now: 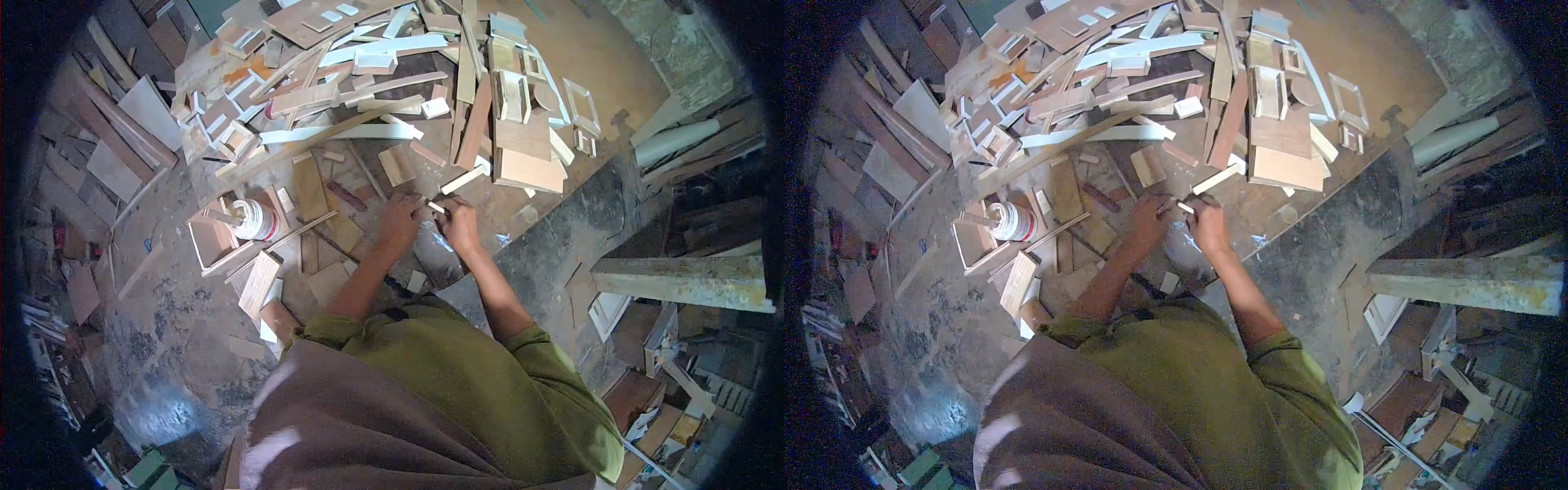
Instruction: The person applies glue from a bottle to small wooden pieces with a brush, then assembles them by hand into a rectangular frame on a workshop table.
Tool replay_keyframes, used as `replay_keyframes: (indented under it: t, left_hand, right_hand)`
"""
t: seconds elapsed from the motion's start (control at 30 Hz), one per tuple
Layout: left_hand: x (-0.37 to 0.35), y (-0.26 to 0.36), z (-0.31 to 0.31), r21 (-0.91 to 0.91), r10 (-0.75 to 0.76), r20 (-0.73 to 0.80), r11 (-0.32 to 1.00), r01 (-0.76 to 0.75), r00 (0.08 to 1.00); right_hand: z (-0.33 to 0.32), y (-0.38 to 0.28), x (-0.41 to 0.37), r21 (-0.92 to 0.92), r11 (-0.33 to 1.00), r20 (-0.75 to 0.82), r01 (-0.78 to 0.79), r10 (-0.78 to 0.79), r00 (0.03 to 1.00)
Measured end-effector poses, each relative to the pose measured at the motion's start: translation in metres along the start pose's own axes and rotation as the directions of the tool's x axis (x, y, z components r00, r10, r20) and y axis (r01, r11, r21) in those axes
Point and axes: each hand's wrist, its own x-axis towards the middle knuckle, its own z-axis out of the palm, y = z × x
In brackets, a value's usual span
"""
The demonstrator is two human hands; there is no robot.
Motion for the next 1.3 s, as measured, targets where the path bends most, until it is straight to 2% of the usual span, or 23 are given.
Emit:
replay_keyframes:
  t: [0.07,0.17,0.27,0.37,0.47,0.57,0.6,0.67,0.77,0.87,0.9,0.97,1.1,1.3]
  left_hand:
    - [0.003,-0.016,0.017,-0.023,0.014,-0.024,1.0,-0.015,1.0]
    - [0.005,-0.005,0.008,0.0,-0.03,0.048,1.0,0.03,0.998]
    - [0.003,0.001,0.004,-0.055,-0.034,0.03,0.998,0.036,0.999]
    - [0.005,0.017,-0.014,-0.037,-0.102,0.13,0.994,0.107,0.986]
    - [0.004,0.004,-0.004,-0.036,-0.037,0.054,0.999,0.039,0.998]
    - [0.002,-0.006,0.005,-0.139,-0.036,-0.098,0.99,0.022,0.995]
    - [0.002,-0.001,-0.001,-0.217,-0.112,-0.064,0.972,0.096,0.992]
    - [0.0,0.013,-0.019,-0.358,-0.258,0.023,0.9,0.249,0.966]
    - [0.001,-0.021,0.004,-0.527,-0.189,0.166,0.813,0.249,0.968]
    - [-0.004,-0.011,0.001,-0.651,-0.256,-0.035,0.74,0.172,0.966]
    - [-0.006,-0.007,-0.008,-0.593,-0.225,-0.052,0.791,0.151,0.973]
    - [-0.008,0.004,-0.029,-0.47,-0.156,-0.074,0.876,0.103,0.985]
    - [-0.009,0.012,-0.039,-0.388,-0.146,-0.149,0.919,0.078,0.978]
    - [-0.02,0.012,-0.045,-0.358,-0.16,-0.227,0.931,0.07,0.961]
  right_hand:
    - [0.001,-0.003,0.001,-0.012,0.999,0.003,-0.034,0.035,0.999]
    - [-0.001,-0.013,0.003,-0.017,0.998,-0.02,-0.062,0.062,0.998]
    - [-0.002,-0.018,0.003,-0.002,0.998,-0.03,-0.07,0.07,0.997]
    - [0.003,-0.006,0.003,-0.02,0.999,-0.02,-0.044,0.044,0.999]
    - [0.0,-0.013,0.004,0.004,1.0,-0.037,-0.026,0.026,0.999]
    - [-0.001,-0.011,0.003,-0.052,0.999,-0.081,0.013,-0.017,0.997]
    - [0.0,-0.01,0.004,-0.089,0.996,-0.096,0.031,-0.04,0.995]
    - [-0.007,-0.024,0.007,0.0,0.999,-0.065,-0.033,0.033,0.997]
    - [-0.007,-0.025,0.01,0.127,0.98,0.026,-0.151,0.148,0.989]
    - [-0.009,-0.033,0.015,0.291,0.913,0.15,-0.286,0.252,0.956]
    - [-0.01,-0.037,0.015,0.347,0.875,0.197,-0.336,0.282,0.939]
    - [-0.002,-0.024,0.015,0.369,0.869,0.235,-0.33,0.257,0.938]
    - [-0.003,-0.031,0.016,0.412,0.856,0.274,-0.311,0.209,0.939]
    - [-0.001,-0.047,0.014,0.446,0.814,0.332,-0.372,0.235,0.914]
